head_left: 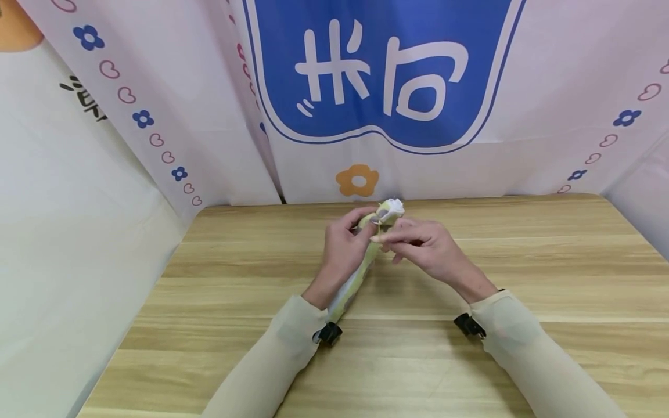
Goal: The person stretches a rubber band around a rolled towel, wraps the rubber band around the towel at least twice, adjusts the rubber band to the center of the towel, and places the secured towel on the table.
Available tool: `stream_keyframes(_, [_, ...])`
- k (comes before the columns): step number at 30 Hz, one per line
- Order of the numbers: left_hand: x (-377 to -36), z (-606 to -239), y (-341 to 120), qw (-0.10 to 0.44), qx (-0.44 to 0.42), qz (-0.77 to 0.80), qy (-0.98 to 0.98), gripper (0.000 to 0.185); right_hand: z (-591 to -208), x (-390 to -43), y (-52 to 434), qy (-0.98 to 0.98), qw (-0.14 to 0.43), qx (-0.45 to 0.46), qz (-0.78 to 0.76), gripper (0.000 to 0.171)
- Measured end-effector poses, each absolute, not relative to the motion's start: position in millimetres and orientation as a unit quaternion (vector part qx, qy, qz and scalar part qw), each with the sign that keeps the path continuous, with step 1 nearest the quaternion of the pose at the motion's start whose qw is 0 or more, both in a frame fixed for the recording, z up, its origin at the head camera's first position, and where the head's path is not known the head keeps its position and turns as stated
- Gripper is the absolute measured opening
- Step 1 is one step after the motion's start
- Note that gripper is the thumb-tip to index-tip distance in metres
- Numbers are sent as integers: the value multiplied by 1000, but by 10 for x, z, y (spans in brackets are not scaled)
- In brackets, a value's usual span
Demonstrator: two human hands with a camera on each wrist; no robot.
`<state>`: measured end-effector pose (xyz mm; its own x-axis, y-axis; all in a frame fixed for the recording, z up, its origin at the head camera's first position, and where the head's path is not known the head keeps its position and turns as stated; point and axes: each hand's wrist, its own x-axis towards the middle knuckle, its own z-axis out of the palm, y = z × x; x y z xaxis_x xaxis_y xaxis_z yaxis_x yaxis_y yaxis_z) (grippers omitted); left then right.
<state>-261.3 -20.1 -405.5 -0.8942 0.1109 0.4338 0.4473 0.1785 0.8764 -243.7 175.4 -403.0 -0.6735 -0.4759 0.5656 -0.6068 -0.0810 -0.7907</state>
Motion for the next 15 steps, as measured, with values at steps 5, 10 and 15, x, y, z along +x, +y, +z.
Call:
stream_keyframes(5, [-2615, -4056, -190, 137, -175, -612, -759, 21, -4082, -2455, 1717, -655, 79, 414, 627, 38])
stream_keyframes(10, [-2580, -4046, -169, 122, -167, -611, -764, 22, -4086, -2435, 1681, -669, 118, 396, 617, 34])
stream_keyframes(15, [-2554, -4032, -137, 104, -176, -613, -763, 21, -4069, -2406, 1650, -675, 149, 364, 624, 30])
